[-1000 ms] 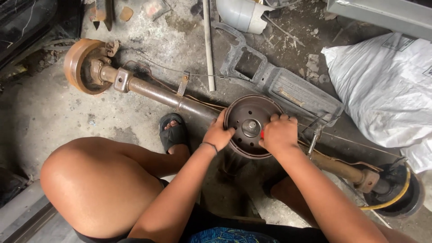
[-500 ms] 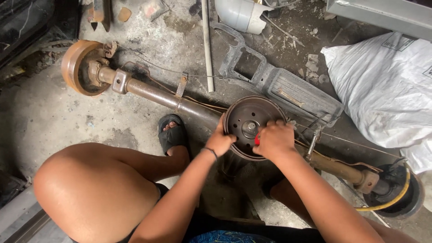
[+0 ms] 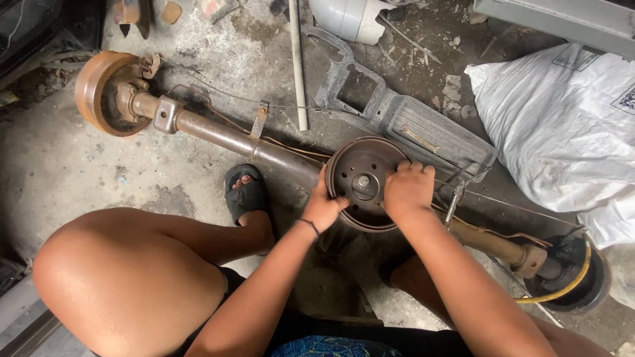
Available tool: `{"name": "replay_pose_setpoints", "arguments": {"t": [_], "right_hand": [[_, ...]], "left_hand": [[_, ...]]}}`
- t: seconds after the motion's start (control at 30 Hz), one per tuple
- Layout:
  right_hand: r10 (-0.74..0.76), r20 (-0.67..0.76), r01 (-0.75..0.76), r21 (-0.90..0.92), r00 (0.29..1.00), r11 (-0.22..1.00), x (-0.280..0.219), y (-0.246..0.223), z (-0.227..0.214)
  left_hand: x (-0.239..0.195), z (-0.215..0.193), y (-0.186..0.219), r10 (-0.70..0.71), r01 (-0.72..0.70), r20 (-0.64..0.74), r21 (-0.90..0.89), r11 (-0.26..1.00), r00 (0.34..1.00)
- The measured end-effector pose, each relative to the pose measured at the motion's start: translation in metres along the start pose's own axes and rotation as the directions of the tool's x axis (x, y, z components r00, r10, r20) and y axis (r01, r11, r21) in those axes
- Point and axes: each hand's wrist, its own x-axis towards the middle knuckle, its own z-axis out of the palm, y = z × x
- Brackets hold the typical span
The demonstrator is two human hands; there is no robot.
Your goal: The person cleans a brake drum using a wire brush and a red sanding disc. They rotate the drum to access different areas and switch between tools to remove rust and debris from the surface.
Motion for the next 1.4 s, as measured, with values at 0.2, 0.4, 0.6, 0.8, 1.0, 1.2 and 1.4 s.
{"name": "replay_pose_setpoints", "arguments": {"t": [0.2,0.4,0.6,0.8,1.0,1.2,1.4], "right_hand": [[-0.164,0.138,0.116,0.303,0.977,0.946,-0.020,0.000,-0.012],[0.056,-0.447,-0.026,0.072,0.893,0.997,0.000,-0.013,0.016],[0.091,-0.371,0.137,0.543,0.924,0.828,-0.075,-0.010,-0.020],[0.289,-0.303,0.037,0.745,0.908,0.666,-0.119,0.008,-0.001],[0.296,-0.011,-0.110,0.915,0.955,0.389,-0.136,0.015,0.002],[0.324,0.118,-0.154,0.984,0.939,0.089,-0.134,0.037,-0.002],[0.256,0.434,-0.125,0.678,0.864,-0.725,-0.093,0.059,0.057]], "left_hand": [[0.029,-0.019,-0.014,-0.035,0.037,-0.017,0.080,0.996,0.999],[0.008,-0.002,0.011,-0.081,0.080,-0.028,-0.037,0.996,0.996],[0.039,-0.028,0.018,-0.062,0.060,0.057,0.031,0.998,0.996],[0.020,-0.006,0.003,-0.104,0.113,-0.178,0.041,0.993,0.979],[0.057,-0.034,-0.034,-0.098,0.096,-0.113,-0.024,0.995,0.989],[0.049,-0.035,0.000,0.051,-0.050,-0.017,0.017,0.999,0.999],[0.028,-0.025,-0.007,0.128,-0.132,-0.074,-0.056,0.990,0.989]]}}
